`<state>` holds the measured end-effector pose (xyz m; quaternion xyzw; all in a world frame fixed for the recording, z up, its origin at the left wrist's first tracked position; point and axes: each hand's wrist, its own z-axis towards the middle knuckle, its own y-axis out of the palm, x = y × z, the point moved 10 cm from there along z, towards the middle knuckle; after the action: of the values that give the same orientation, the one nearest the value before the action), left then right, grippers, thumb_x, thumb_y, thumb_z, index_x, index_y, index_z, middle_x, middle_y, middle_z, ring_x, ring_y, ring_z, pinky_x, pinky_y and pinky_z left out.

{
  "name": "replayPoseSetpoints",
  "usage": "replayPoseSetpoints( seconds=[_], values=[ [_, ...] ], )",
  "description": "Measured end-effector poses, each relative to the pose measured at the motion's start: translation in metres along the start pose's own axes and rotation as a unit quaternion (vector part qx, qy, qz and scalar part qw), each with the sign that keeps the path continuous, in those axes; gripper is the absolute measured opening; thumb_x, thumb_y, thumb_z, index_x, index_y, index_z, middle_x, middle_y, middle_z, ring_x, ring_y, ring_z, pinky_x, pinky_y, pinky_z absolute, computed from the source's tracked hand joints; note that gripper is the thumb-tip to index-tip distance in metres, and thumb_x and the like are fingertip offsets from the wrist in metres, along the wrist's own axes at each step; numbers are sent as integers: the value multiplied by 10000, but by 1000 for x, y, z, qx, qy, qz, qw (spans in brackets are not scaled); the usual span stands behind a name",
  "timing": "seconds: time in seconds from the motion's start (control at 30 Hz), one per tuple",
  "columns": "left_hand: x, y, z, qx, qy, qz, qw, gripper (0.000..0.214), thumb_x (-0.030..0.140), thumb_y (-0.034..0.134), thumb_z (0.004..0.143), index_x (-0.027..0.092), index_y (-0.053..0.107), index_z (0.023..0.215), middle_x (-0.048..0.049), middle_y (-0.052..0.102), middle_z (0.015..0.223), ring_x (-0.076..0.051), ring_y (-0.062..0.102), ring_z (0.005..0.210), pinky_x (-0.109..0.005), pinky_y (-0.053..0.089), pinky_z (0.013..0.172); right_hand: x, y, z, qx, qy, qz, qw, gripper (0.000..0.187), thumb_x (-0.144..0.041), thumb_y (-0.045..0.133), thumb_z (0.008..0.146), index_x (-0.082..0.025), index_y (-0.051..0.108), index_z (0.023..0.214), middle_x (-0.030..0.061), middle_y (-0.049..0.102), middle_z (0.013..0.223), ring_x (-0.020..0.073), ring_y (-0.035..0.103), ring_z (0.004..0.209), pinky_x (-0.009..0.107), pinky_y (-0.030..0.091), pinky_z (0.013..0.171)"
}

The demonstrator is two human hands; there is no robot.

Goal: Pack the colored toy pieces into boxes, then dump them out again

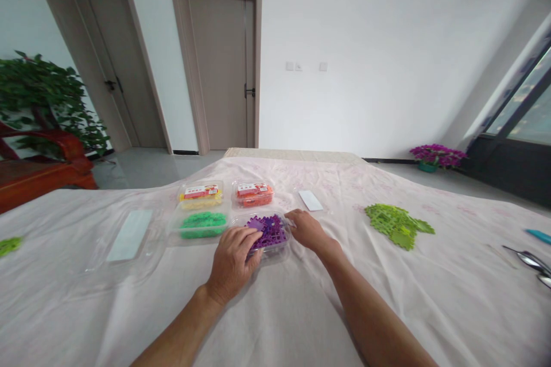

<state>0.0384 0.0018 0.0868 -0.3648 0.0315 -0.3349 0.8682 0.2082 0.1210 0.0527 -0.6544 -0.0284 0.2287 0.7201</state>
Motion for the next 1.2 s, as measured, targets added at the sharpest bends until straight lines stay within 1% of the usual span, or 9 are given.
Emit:
replayPoseSetpoints(
  seconds=[0.1, 0.23, 0.33, 0.43, 0.53, 0.7, 0.8, 0.93, 1.2],
  values=[
    [-1, 0, -1, 4, 1, 3, 1000, 323, 265, 600, 897, 238, 613, 1218, -64, 663, 1190, -252, 574, 1122, -460, 443, 1006, -3, 8, -3, -31, -7, -46, 998, 187, -208, 550, 875, -232, 709, 971, 71, 689, 1038, 217, 618, 978, 273, 417, 766],
    [-1, 0, -2, 7, -2, 3, 1000, 358, 270, 600, 900, 236, 590, 1256, -68, 640, 1235, -246, 556, 1158, -450, 437, 1020, -1, 10, -3, -27, 0, -76, 997, 178, -173, 536, 876, -227, 695, 936, 67, 678, 998, 204, 601, 955, 261, 382, 734],
    [-1, -1, -2, 11, -2, 1, 1000, 369, 274, 598, 900, 236, 581, 1267, -71, 636, 1237, -245, 556, 1159, -447, 442, 1016, -2, 11, -1, -15, -4, -67, 998, 207, -183, 522, 896, -235, 677, 1024, 70, 672, 1033, 202, 591, 962, 265, 383, 749],
    [-1, -1, -1, 12, 0, -1, 1000, 369, 263, 592, 901, 240, 579, 1268, -73, 640, 1225, -247, 561, 1151, -453, 443, 1014, -14, 17, 0, -15, -61, -33, 997, 229, -191, 548, 892, -233, 659, 1087, 66, 667, 1111, 196, 580, 1014, 265, 386, 825],
    [0, -2, -1, 10, 1, -3, 1000, 346, 262, 582, 904, 244, 592, 1250, -80, 644, 1208, -253, 569, 1135, -466, 444, 1007, -23, 22, -1, -15, -111, -3, 994, 174, -187, 562, 886, -218, 678, 1012, 58, 674, 1103, 183, 580, 1022, 260, 371, 896],
    [0, -2, -1, 8, -1, -5, 1000, 314, 263, 584, 905, 242, 608, 1217, -78, 652, 1189, -253, 574, 1121, -468, 445, 1001, -20, 16, -3, 21, -95, -7, 995, 149, -187, 533, 901, -198, 681, 914, 74, 664, 963, 185, 578, 943, 254, 394, 843],
    [0, -2, -1, 7, -1, -6, 1000, 302, 262, 592, 899, 247, 619, 1199, -70, 661, 1167, -249, 578, 1103, -465, 449, 995, -24, 15, -4, 24, -105, -18, 994, 166, -209, 544, 906, -203, 687, 990, 88, 655, 1033, 196, 559, 989, 270, 400, 869],
    [0, -2, 0, 7, -3, -7, 1000, 289, 256, 603, 891, 248, 631, 1178, -60, 669, 1146, -246, 581, 1093, -457, 448, 995, -38, 19, -6, 11, -170, -3, 985, 241, -211, 557, 910, -226, 679, 1117, 90, 626, 1213, 207, 510, 1143, 324, 345, 1011],
    [0, -2, 0, 6, -4, -13, 1000, 273, 258, 603, 895, 243, 632, 1166, -59, 669, 1137, -247, 575, 1091, -458, 441, 995, -20, 25, 0, -3, -109, -9, 994, 188, -211, 560, 900, -212, 688, 1039, 85, 622, 1100, 198, 527, 1026, 278, 390, 897]
  ],
)
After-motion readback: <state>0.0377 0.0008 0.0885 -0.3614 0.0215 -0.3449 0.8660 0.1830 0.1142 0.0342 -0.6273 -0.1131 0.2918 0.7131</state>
